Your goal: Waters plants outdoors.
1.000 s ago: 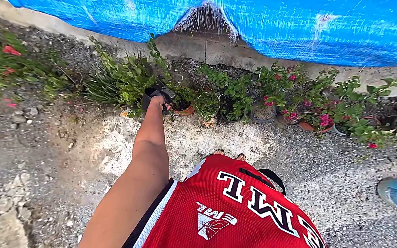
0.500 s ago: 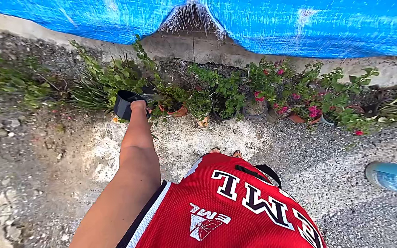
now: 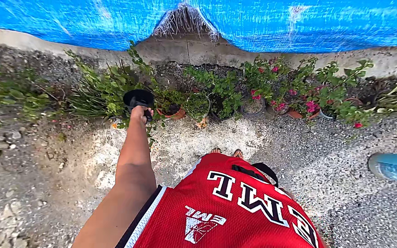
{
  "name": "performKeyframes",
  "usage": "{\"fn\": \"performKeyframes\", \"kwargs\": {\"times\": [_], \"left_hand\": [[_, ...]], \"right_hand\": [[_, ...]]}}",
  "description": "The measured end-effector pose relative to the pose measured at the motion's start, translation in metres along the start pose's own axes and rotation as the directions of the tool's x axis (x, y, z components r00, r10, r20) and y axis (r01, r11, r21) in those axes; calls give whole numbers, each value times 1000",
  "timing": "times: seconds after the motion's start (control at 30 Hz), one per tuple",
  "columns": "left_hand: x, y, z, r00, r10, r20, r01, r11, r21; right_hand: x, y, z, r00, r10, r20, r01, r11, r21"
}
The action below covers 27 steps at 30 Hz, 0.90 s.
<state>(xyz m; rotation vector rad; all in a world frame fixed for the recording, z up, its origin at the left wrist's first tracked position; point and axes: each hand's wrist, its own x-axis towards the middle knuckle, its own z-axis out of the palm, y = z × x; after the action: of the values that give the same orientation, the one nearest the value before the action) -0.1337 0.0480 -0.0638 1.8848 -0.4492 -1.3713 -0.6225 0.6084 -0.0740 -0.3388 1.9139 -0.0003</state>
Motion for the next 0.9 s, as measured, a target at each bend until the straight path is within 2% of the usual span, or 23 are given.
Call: {"fn": "performKeyframes", "kwargs": {"times": [0.17,0.27,0.37,0.47,0.57,0.63,0.67,0.73,0.83,0.87,0.9], "left_hand": [[-30,-24,40,967,-58,250,87,991,-105],[-53,-41,81,903,-119,412,141,990,-23],[-73,-60,131,842,-185,507,152,983,106],[-81,-87,183,829,-262,495,125,948,292],[-92,-112,233,847,-313,429,51,852,521],[-98,-128,263,857,-341,386,29,780,626],[-98,-136,276,861,-348,371,23,755,655],[-97,-152,295,873,-344,347,2,714,701],[-97,-167,314,880,-341,330,-21,667,745],[-98,-171,319,883,-335,328,-32,655,755],[-99,-175,323,888,-326,325,-44,643,765]], "right_hand": [[-21,-16,3,999,26,43,-27,999,17],[-3,4,15,1000,-1,-7,1,998,59],[22,31,28,1000,-3,-15,4,998,69],[22,45,42,993,-83,-83,90,992,85],[-27,14,39,998,31,-62,-19,983,182],[-55,-4,30,995,99,20,-101,969,225],[-64,-4,32,995,99,4,-97,965,244],[-60,17,55,991,78,-106,-46,961,271],[-54,39,62,983,155,101,-177,946,271],[-47,55,70,980,153,125,-181,949,257],[-33,80,86,988,133,80,-150,956,252]]}}
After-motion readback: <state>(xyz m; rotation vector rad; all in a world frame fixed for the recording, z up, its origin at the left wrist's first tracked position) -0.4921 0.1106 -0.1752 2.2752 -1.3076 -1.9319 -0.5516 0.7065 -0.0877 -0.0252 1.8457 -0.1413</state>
